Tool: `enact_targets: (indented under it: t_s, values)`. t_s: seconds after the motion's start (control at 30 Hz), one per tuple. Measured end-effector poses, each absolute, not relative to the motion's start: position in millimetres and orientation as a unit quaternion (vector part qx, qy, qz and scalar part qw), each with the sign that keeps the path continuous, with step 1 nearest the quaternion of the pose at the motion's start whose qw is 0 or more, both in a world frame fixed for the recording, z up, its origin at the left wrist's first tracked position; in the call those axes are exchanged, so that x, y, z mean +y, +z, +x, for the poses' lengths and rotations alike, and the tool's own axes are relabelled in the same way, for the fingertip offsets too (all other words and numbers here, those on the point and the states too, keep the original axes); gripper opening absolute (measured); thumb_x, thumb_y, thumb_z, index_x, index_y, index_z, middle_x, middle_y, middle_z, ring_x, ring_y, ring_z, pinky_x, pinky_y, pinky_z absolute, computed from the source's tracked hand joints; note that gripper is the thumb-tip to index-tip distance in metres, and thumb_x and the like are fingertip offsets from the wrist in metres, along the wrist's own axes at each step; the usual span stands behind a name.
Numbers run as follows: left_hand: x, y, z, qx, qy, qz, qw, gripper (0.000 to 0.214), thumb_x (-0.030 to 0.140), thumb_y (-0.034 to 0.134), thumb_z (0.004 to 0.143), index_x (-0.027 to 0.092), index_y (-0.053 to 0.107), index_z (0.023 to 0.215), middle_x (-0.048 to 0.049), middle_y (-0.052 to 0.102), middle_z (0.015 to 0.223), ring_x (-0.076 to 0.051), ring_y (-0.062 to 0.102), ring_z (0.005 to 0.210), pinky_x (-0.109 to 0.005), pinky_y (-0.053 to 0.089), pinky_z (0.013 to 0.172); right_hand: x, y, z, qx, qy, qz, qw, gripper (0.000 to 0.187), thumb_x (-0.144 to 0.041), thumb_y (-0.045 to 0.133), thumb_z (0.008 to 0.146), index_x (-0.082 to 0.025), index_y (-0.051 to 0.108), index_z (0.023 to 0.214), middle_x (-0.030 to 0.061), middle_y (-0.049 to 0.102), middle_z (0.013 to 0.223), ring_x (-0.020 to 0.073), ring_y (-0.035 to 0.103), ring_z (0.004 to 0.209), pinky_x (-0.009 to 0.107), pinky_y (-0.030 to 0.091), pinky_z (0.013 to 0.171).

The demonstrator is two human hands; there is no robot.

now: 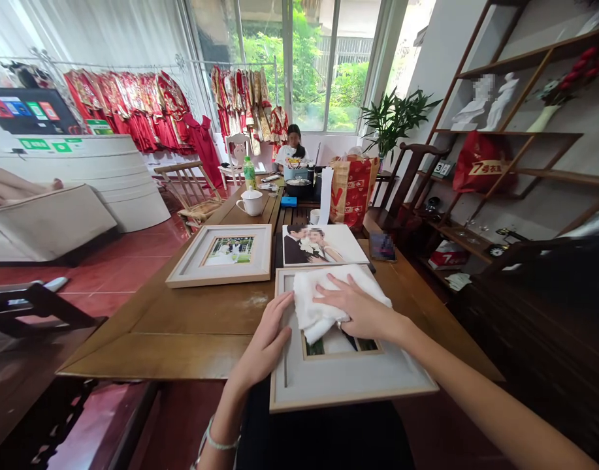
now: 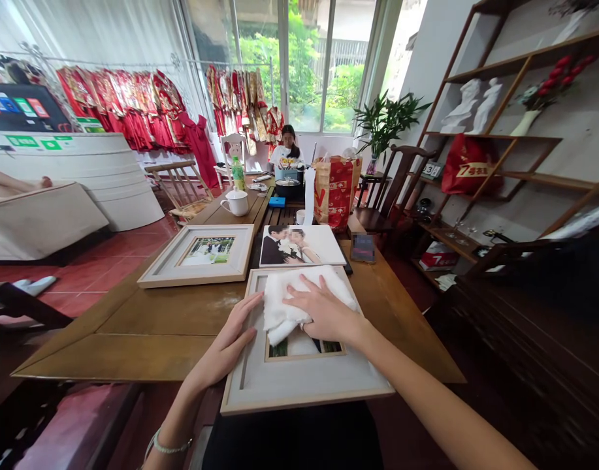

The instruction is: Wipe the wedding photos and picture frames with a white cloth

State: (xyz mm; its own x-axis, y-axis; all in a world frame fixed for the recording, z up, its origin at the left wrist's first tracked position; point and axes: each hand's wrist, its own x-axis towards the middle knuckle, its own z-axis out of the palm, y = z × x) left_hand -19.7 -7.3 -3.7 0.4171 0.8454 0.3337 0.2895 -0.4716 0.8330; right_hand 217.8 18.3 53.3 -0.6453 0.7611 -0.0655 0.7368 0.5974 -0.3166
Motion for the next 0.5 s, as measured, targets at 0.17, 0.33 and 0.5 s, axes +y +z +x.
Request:
enact_targets:
  t_s: [0.17, 0.33, 0.5]
  values:
    - [-8.1, -5.6, -18.6, 0.367, 0.403, 0.758, 0.358, 0.055, 0.012, 0.038, 0.089, 0.028, 0.032, 0.141, -0.0032, 0.026, 0.151, -0.021, 0.019, 0.140, -0.044, 0.011, 0.117, -22.5, 71.7, 219.7, -0.909, 0.238, -0.342, 0.026, 0.073, -0.003, 0.045, 0.060, -0.025, 0.052, 0.129, 0.0035, 0.049, 0.139, 0.0271, 0.018, 0.140, 0.061, 0.004, 0.110]
    - [-8.9, -4.2, -19.6, 0.367, 0.397, 0.765, 0.351, 0.054, 0.012, 0.038, 0.089, 0.029, 0.033, 0.141, -0.0027, 0.027, 0.151, -0.022, 0.019, 0.140, -0.045, 0.011, 0.117, -54.3, 90.6, 242.9, -0.904, 0.248, -0.346, 0.025, 0.061, -0.001, 0.045, 0.069, -0.026, 0.058, 0.123, 0.0036, 0.064, 0.120, 0.0230, 0.039, 0.131, 0.050, 0.021, 0.112]
    - [-9.7, -1.2, -20.2, 0.370, 0.384, 0.768, 0.355, 0.055, 0.011, 0.037, 0.089, 0.028, 0.033, 0.141, -0.0023, 0.025, 0.152, -0.022, 0.017, 0.141, -0.044, 0.011, 0.117, -30.0, 78.6, 267.5, -0.901, 0.141, -0.407, 0.045, 0.050, -0.001, 0.049, 0.068, -0.024, 0.065, 0.110, 0.0044, 0.064, 0.121, 0.0257, 0.040, 0.130, 0.049, 0.018, 0.113]
